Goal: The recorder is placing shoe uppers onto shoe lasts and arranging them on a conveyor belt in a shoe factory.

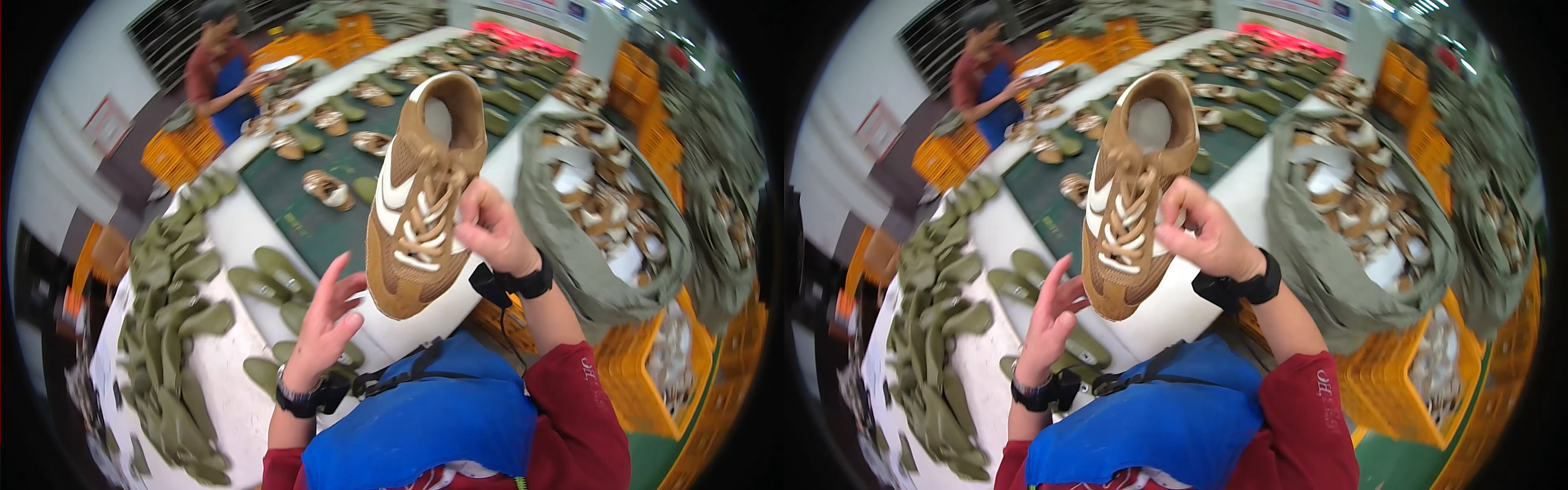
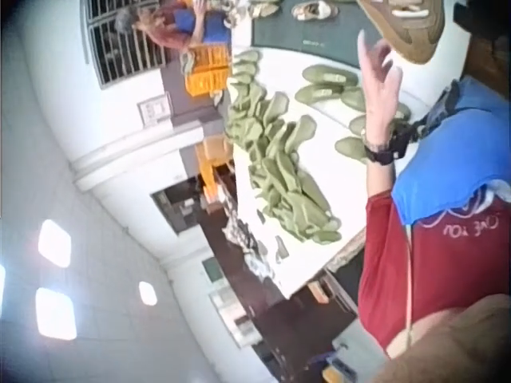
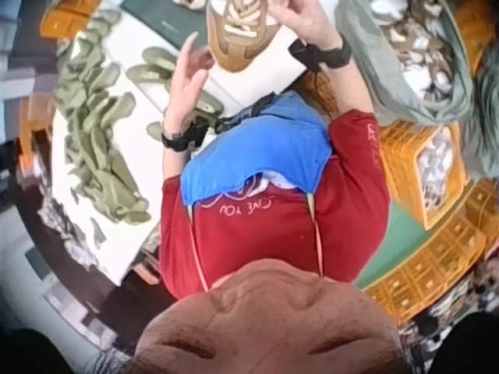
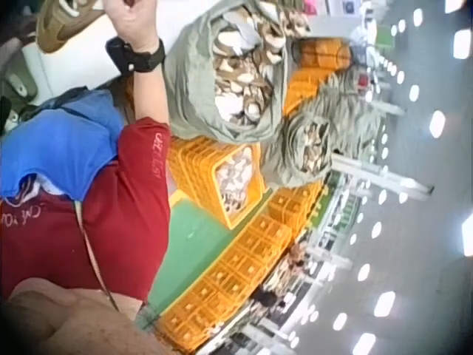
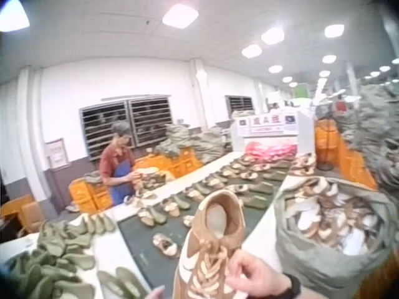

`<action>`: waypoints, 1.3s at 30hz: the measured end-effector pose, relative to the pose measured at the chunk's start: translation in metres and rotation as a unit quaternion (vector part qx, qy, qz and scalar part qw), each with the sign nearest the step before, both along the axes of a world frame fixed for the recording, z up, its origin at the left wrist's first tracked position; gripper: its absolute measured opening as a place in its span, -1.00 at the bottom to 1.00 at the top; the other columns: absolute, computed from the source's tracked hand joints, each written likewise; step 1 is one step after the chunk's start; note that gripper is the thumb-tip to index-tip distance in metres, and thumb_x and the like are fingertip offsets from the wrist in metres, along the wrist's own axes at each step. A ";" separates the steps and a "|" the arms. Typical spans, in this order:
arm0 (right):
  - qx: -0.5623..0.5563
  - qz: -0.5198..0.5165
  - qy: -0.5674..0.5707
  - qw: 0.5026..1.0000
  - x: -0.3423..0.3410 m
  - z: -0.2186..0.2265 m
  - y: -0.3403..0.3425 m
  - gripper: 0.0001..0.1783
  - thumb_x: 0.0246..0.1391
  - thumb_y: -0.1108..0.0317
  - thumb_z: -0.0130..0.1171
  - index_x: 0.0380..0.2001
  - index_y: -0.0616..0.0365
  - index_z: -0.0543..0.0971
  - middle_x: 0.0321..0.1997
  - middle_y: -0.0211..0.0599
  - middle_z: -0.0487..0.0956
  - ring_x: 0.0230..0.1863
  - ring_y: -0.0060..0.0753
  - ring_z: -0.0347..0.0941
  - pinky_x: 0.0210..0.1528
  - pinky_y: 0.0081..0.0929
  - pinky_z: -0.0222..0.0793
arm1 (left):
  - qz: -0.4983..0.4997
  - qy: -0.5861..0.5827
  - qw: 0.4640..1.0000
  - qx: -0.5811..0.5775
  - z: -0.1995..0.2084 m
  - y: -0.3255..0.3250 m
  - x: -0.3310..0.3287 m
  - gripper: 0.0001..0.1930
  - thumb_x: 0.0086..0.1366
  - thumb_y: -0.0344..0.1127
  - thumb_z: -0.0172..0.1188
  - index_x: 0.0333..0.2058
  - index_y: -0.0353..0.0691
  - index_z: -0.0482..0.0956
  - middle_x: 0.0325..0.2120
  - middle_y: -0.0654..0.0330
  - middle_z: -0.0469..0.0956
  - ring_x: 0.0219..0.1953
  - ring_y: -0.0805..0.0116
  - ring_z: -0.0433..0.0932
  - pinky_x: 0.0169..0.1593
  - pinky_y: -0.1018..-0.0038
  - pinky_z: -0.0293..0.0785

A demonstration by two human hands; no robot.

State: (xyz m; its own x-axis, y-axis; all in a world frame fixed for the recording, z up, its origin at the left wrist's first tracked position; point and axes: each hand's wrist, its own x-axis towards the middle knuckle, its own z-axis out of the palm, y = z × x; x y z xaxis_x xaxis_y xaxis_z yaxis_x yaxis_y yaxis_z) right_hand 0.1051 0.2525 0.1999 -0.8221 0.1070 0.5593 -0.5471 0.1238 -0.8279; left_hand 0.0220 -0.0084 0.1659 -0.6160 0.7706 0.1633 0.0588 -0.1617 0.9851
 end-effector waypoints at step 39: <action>0.084 0.246 -0.235 0.936 -0.066 -0.084 -0.084 -0.60 0.03 0.23 0.19 -0.13 0.22 0.40 -0.25 -0.30 0.54 -0.26 -0.43 0.51 -0.24 -0.52 0.44 | 0.284 -0.095 0.953 0.050 -0.047 -0.026 -0.010 -0.55 0.20 -0.27 0.08 0.02 -0.34 0.27 -0.11 0.15 0.42 -0.08 0.35 0.43 0.00 0.40 0.37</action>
